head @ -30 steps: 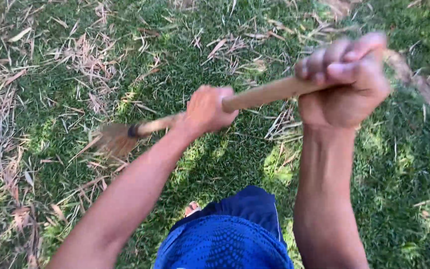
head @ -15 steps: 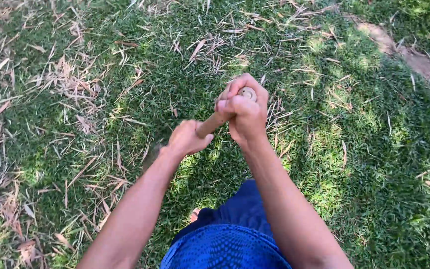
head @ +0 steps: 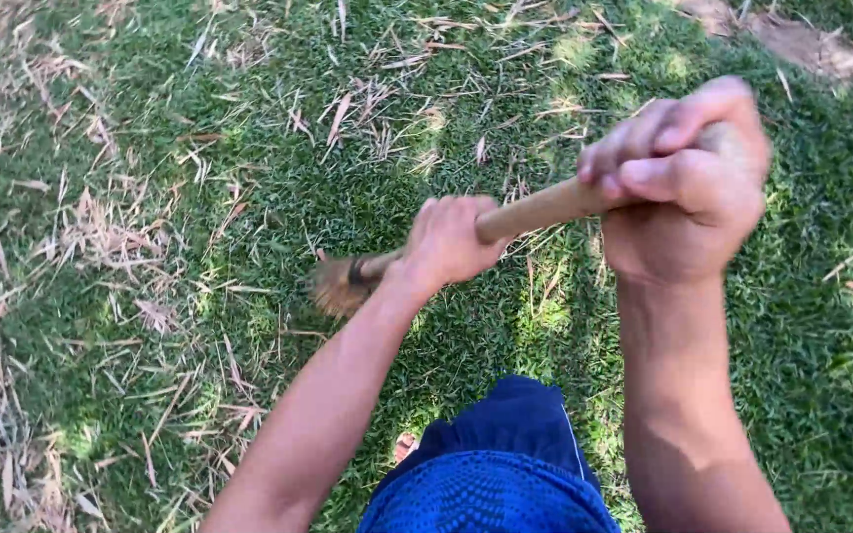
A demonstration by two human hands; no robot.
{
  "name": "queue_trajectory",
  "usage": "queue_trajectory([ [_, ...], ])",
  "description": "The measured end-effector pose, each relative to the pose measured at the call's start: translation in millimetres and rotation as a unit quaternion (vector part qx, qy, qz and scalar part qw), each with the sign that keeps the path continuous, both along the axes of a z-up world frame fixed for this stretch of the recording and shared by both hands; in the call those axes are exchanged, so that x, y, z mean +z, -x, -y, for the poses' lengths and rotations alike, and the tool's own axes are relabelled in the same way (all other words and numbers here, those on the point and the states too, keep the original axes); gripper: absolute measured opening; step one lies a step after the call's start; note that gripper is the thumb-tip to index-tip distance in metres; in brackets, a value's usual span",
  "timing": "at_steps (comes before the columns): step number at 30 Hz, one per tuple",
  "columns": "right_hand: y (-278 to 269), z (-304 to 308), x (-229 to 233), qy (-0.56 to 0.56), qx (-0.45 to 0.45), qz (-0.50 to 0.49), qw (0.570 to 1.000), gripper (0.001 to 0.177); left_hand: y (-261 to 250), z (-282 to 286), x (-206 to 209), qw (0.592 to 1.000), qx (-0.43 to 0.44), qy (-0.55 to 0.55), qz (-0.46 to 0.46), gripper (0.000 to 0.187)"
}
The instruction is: Sweeping dry leaves and trash from a grassy area using a broom.
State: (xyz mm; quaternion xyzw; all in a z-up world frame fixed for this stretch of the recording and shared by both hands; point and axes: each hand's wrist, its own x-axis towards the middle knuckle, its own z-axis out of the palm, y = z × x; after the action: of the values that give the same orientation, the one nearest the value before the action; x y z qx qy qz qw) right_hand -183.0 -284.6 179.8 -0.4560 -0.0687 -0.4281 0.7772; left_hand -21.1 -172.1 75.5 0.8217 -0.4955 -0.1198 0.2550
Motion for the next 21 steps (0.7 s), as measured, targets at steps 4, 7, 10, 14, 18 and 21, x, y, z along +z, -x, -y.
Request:
queue_trajectory([
  [4, 15, 8, 21, 0.078, -0.09, 0.009, 0.993, 0.019, -4, 61, 15, 0.995, -0.022, 0.087, 0.047, 0.014],
  [7, 2, 17, -21, 0.141, -0.122, 0.033, 0.982, 0.021, -21, 85, -19, 0.994, -0.016, 0.108, 0.023, 0.015],
  [10, -13, 23, -73, 0.123, -0.152, -0.069, 0.978, 0.021, -29, 84, -64, 0.999, -0.009, 0.05, 0.003, 0.019],
  [14, -13, 73, -93, -0.093, -0.079, -0.09, 0.988, 0.02, -5, 85, -73, 0.998, -0.02, -0.046, -0.035, 0.02],
  [18, 23, 125, -72, -0.157, -0.134, -0.113, 0.972, 0.019, 32, 107, -49, 0.985, -0.064, -0.143, -0.068, 0.048],
  [21, 61, 163, -42, -0.152, -0.148, -0.071, 0.975, 0.017, 56, 143, -18, 0.982, -0.113, -0.138, -0.068, 0.056],
])
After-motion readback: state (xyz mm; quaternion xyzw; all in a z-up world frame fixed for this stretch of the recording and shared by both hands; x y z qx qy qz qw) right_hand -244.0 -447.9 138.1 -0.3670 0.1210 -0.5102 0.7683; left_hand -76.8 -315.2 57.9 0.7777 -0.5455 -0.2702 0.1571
